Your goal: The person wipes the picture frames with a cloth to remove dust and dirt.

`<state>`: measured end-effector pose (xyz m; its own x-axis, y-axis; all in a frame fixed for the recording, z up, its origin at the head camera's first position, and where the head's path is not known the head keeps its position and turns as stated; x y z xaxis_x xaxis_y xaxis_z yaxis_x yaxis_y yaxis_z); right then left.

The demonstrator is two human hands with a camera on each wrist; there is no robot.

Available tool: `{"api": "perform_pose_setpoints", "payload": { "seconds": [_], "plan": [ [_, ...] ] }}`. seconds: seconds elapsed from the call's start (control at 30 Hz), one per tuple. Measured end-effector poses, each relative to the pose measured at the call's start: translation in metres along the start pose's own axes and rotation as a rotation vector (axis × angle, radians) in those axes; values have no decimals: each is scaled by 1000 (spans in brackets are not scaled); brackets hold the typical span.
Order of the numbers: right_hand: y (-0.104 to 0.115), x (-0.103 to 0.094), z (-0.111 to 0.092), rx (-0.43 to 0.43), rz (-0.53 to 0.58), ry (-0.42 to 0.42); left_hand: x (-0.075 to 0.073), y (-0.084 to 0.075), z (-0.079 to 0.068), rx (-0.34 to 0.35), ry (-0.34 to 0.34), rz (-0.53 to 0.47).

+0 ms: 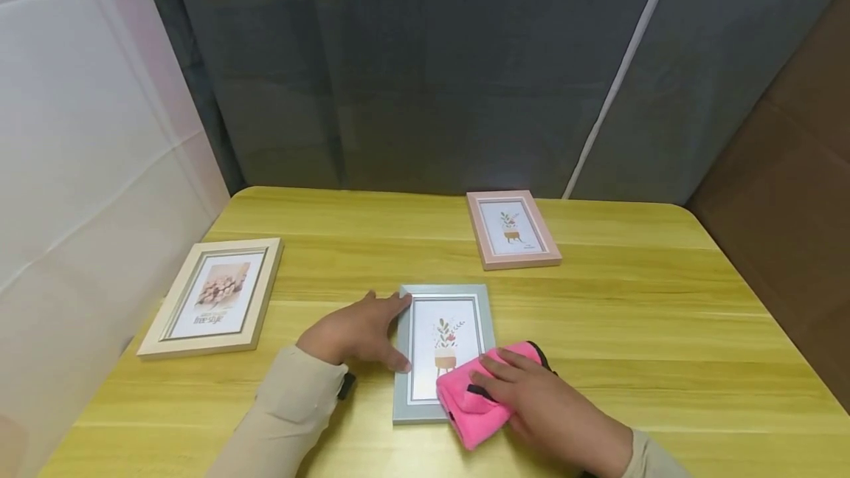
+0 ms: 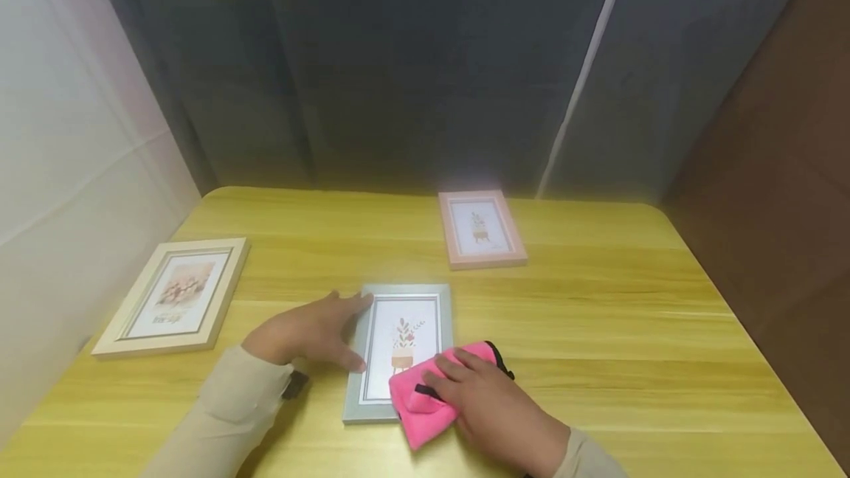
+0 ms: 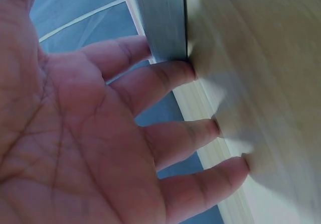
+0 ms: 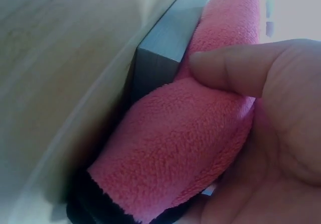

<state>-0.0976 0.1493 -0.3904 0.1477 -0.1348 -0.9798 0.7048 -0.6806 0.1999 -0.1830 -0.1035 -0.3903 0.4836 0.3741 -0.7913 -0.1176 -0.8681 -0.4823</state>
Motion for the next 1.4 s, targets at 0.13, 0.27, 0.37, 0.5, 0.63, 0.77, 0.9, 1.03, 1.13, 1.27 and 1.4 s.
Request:
{"api": "perform_pose_setpoints", "payload": {
  "seconds": [0.13, 0.27, 0.37, 0.5, 0.63, 0.77, 0.9, 1.03, 1.13, 1.27, 1.4],
  "plan": [
    [-2, -2, 5, 19, -34, 8, -1, -1, -1, 16, 11, 7],
    [-15, -6, 25, 70, -2, 19, -1, 1, -2, 24, 18, 9],
    [-33, -8, 48, 132, 47, 16, 0, 2, -1, 25, 19, 7],
    [-58, -12, 79, 191, 91, -2, 1, 1, 0, 43, 20, 14],
    [-70, -16, 93, 212, 120, 8, 1, -1, 0, 49, 26, 22],
    [-68, -14, 90, 172, 131, 17, 0, -2, -1, 42, 31, 34],
    [-55, -11, 76, 63, 104, -17, 0, -1, 0, 39, 29, 29],
    [-32, -9, 51, -15, 53, -6, 1, 2, 2, 41, 15, 19],
    [-16, -6, 28, -24, 35, 19, 1, 2, 2, 45, 1, 14],
    [-2, -3, 6, -4, 38, 14, 2, 2, 1, 37, -7, 2],
    [1, -1, 2, 7, 14, 0, 3, 2, 0, 30, 0, -3]
  ]
}}
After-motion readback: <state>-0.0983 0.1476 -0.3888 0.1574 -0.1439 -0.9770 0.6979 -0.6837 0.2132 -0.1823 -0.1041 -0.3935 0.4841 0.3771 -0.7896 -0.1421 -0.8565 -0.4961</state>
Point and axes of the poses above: each hand's wrist, its own z-axis towards the middle knuckle, its own x-axis out of the palm, y = z × x, the point moved 3 cm from there along z, towards the middle knuckle, and after that the axes turned 1 degree about z, right-handed, at the moved point
